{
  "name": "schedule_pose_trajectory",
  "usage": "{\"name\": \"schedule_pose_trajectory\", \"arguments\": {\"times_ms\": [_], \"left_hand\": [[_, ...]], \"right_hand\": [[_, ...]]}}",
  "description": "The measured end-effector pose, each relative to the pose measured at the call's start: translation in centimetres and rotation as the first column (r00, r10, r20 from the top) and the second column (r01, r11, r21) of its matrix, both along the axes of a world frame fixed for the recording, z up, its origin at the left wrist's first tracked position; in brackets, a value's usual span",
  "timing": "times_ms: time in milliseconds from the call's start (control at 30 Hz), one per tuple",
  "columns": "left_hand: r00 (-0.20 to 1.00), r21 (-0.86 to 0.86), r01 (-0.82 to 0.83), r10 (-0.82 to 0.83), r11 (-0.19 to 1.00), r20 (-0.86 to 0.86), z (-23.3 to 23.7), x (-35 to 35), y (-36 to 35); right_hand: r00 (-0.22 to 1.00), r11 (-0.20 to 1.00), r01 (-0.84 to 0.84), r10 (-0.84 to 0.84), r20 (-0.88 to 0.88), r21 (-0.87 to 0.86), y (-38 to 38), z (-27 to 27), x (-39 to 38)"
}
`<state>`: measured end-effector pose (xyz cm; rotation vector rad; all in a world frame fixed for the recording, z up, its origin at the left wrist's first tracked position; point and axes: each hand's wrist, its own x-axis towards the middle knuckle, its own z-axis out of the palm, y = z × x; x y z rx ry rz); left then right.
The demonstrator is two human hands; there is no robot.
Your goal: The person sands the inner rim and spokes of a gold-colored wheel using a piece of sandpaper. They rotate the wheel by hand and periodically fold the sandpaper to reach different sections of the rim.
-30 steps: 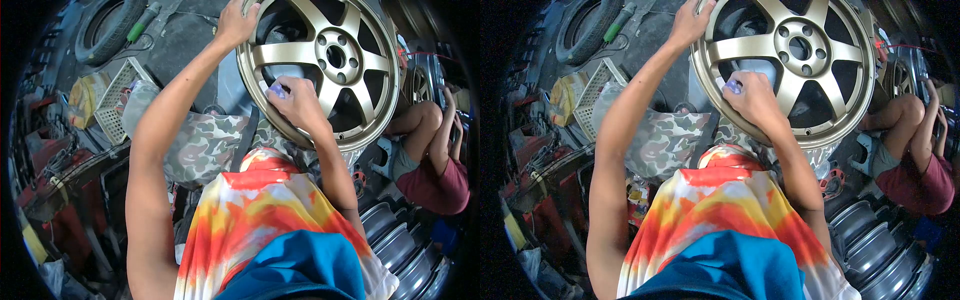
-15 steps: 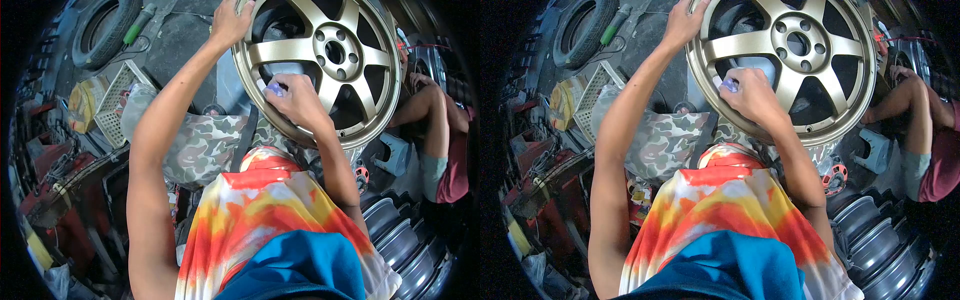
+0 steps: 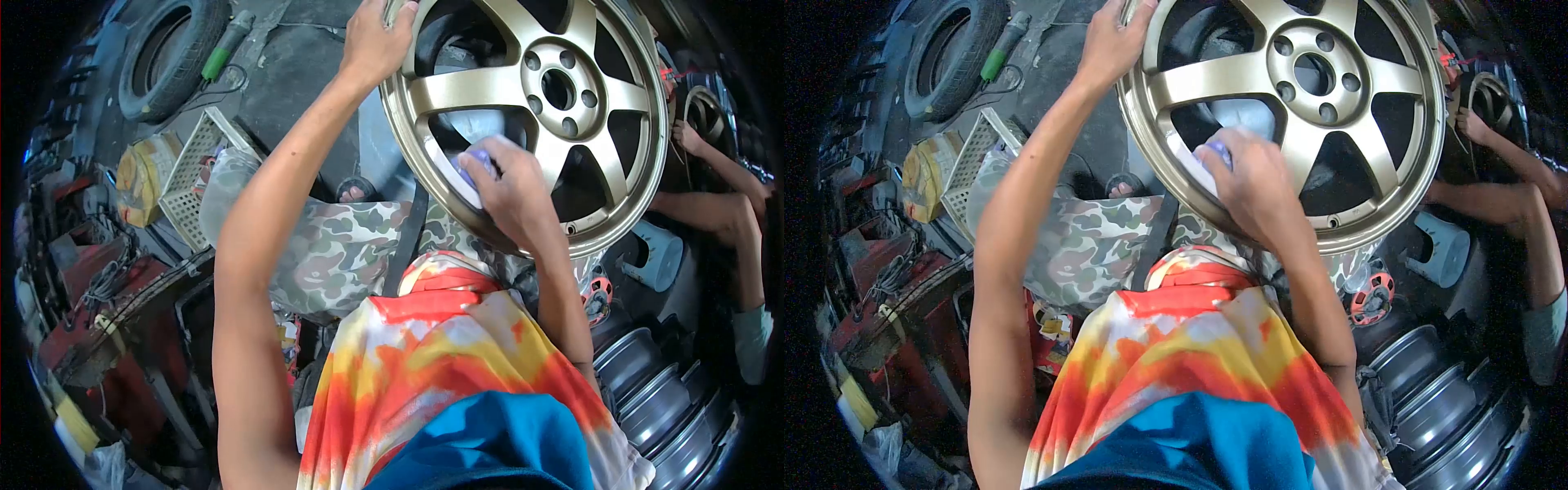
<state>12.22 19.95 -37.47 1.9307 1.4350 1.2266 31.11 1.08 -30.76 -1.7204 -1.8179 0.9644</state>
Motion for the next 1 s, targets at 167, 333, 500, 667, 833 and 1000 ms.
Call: {"name": "schedule_pose_trajectory", "arguments": {"times_ms": [167,333,500,667,833,1000], "left_hand": [[0.999,0.070,-0.046,0.047,0.997,-0.010,-1.2,0.1,0.2],[1.000,0.025,0.024,-0.024,0.999,0.003,-0.2,0.0,0.1],[1.000,0.029,0.002,-0.002,1.000,0.013,-0.1,0.1,-0.1],[0.998,-0.017,0.024,-0.023,1.000,0.054,0.5,0.1,-0.5],[0.999,0.061,-0.039,0.038,0.997,0.023,-0.8,0.0,0.1],[0.999,-0.015,0.010,-0.010,1.000,0.041,0.1,-0.1,-0.3]], "right_hand": [[0.997,0.990,0.065,-0.061,-0.036,0.125,-1.0,-1.7,-1.7],[0.988,0.985,0.150,-0.146,-0.048,0.080,-0.1,-2.7,-2.7],[0.985,0.984,0.173,-0.173,0.007,0.053,-0.3,-2.8,-2.6],[0.993,0.990,0.122,-0.122,-0.003,0.069,1.0,-2.9,-3.0],[0.998,0.998,0.037,-0.040,0.042,0.056,-0.9,-2.6,-1.7],[0.995,0.995,0.040,-0.049,0.091,0.095,0.6,-2.1,-3.1]]}}
